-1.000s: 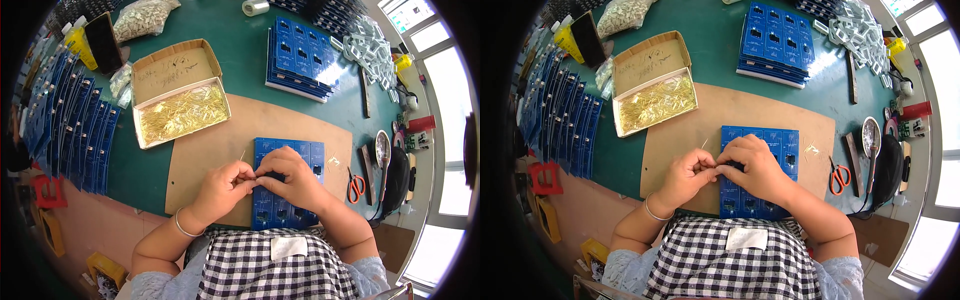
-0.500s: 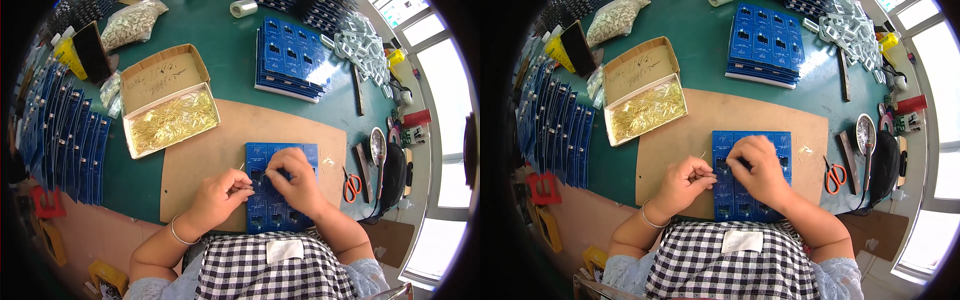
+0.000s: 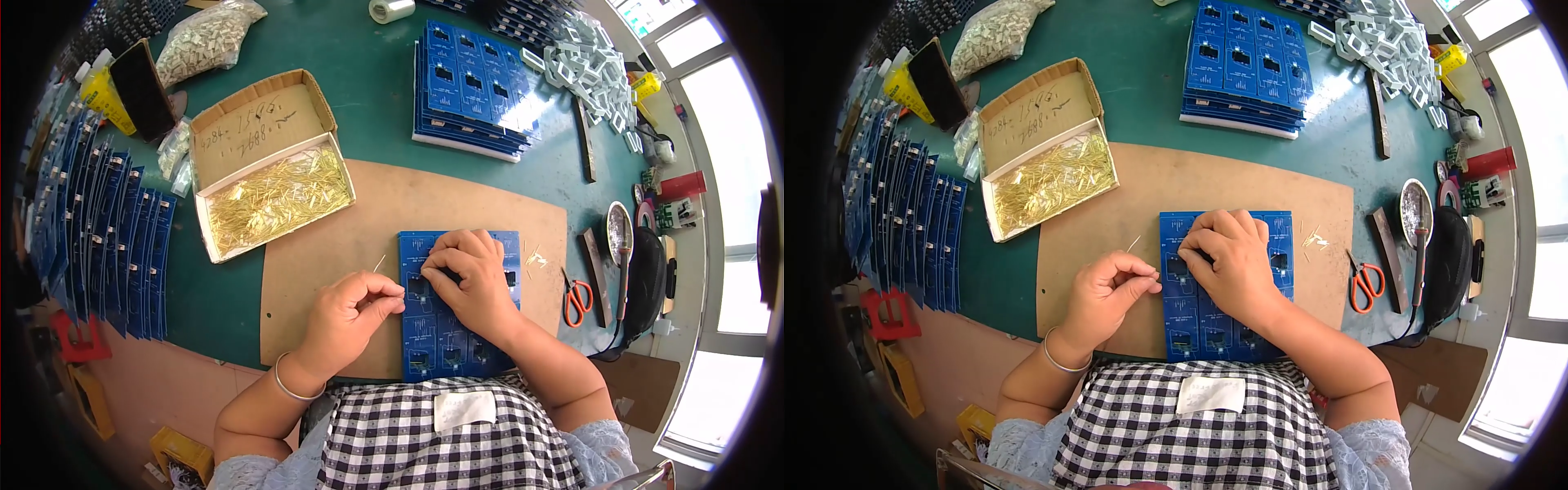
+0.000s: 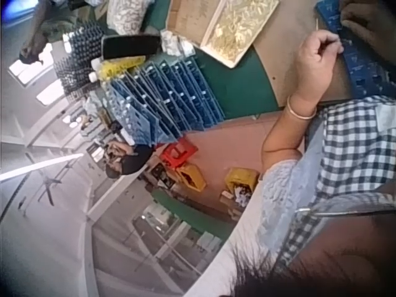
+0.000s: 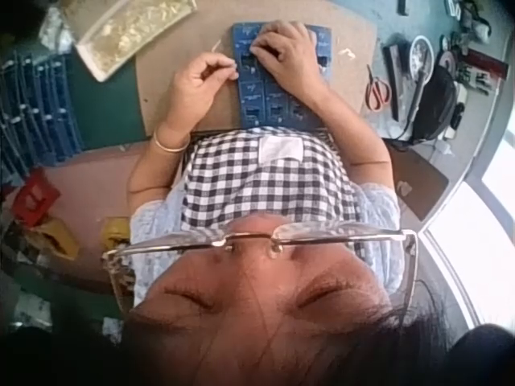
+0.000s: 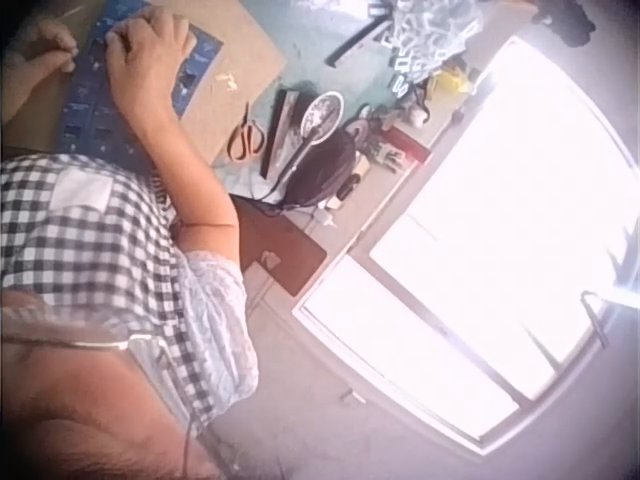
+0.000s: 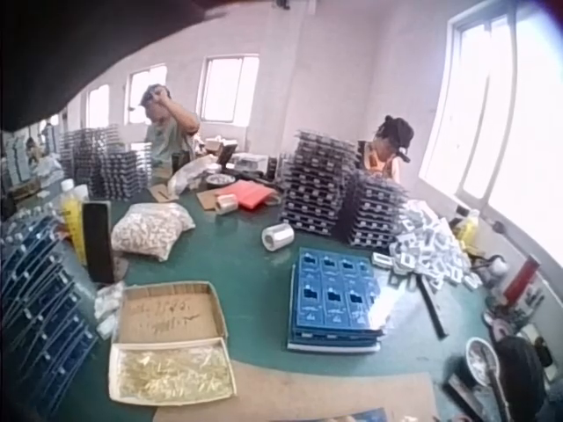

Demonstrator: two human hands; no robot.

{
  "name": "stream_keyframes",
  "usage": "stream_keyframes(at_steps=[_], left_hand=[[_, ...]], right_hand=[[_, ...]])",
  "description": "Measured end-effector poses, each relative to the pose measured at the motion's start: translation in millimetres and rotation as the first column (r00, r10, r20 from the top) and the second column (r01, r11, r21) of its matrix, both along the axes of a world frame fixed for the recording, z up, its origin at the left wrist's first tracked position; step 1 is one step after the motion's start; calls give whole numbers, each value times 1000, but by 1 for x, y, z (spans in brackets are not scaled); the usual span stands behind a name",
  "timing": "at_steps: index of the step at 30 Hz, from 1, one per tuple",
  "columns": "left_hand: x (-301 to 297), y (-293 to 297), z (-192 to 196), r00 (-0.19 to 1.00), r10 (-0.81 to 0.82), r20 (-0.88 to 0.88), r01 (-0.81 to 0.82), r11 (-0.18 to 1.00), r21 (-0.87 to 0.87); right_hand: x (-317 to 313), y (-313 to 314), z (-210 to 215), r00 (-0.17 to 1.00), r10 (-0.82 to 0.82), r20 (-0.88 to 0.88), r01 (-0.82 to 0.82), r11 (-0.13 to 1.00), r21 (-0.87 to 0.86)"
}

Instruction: The person inserts small metal pins into blue plastic electronic housings by hand.

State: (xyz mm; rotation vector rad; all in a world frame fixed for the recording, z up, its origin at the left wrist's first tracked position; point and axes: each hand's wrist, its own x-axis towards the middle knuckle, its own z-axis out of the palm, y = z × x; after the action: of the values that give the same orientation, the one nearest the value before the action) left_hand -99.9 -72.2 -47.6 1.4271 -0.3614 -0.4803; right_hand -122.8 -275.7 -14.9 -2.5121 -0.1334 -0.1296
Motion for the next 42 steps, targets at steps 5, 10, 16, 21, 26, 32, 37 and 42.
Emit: stream_keyframes(at_steps=[5,10,16,21,26,32,37,42], left_hand=[[-1,1,3,999,-14,-33,15,1000,8],[-2,-1,3,990,-19,-142,11,998,-54],[-3,-2,-3,997,9,-82,-15,997,-78],[-3,-3,0,995,7,-102,-16,997,-80],[-3,-5,2,998,11,-68,-12,1000,-6],[-10,-14,29,942,-81,326,15,980,200],[-20,-24,38,897,-203,392,94,955,280],[-22,-29,39,936,-271,223,196,931,309]], right_hand=[[0,3,-3,996,15,85,-10,998,-55],[-1,2,-5,995,29,95,-23,998,-61],[-6,13,1,959,183,219,-94,928,-361],[-11,8,0,914,304,270,-121,838,-533],[-18,1,11,942,251,222,-135,891,-432],[-34,-10,26,966,235,104,-241,970,42],[-52,-18,26,939,292,182,-303,953,31],[-56,-32,17,930,319,185,-346,928,141]])
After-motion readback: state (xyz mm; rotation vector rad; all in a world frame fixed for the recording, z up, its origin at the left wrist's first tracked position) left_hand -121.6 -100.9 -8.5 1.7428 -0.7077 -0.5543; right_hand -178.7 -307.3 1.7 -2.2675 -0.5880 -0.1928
